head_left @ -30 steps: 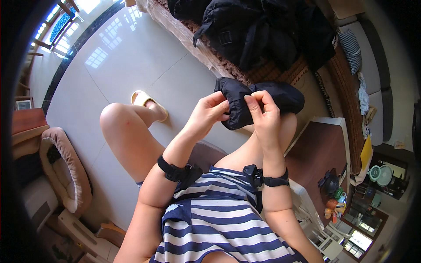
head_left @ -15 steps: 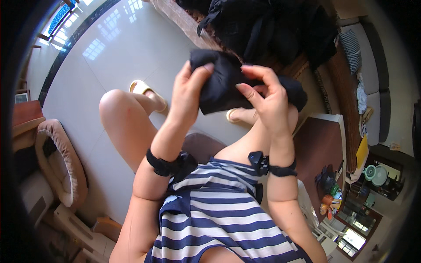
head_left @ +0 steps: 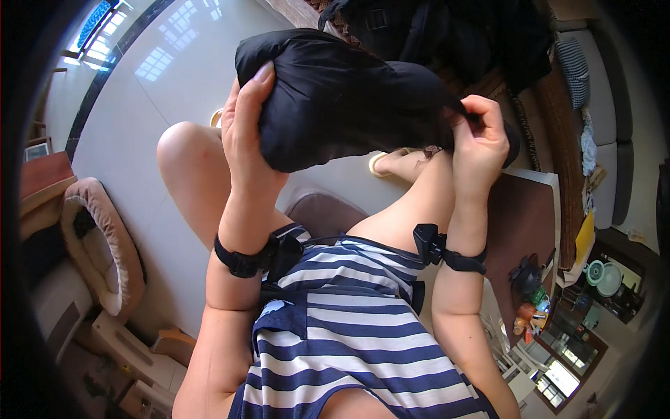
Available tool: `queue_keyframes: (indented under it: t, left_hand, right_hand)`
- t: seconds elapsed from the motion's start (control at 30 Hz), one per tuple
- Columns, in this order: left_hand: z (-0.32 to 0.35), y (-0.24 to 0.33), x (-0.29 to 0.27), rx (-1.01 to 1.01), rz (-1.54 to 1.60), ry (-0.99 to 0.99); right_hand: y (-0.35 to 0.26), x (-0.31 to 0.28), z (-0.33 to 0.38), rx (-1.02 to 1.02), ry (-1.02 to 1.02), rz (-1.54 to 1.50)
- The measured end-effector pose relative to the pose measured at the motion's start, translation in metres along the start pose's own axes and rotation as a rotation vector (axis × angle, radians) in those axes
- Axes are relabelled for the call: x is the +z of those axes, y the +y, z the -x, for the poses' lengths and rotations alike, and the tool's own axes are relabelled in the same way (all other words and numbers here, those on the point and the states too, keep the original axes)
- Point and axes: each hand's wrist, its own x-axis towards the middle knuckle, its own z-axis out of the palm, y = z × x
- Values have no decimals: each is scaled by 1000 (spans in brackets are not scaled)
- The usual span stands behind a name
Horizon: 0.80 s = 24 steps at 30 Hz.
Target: The recorder is stuffing a black down jacket into its own storage pocket while sitting down.
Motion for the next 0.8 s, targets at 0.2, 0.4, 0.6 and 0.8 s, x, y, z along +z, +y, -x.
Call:
queue_keyframes:
  t: [0.2, 0.4, 0.6, 0.8]
  left_hand:
    - [0, -5, -10, 848, -1262, -18]
    - [-7, 7, -13, 601, -1082, 74]
    - [-6, 0, 14, -341, -249, 214]
    - [3, -9, -6, -458, -211, 96]
  right_hand:
    - [-10, 1, -14, -153, 25, -182]
    - [-21, 0, -22, 77, -184, -426]
    - [-14, 11, -11, 179, -427, -286]
    - [-18, 39, 10, 62, -488, -399]
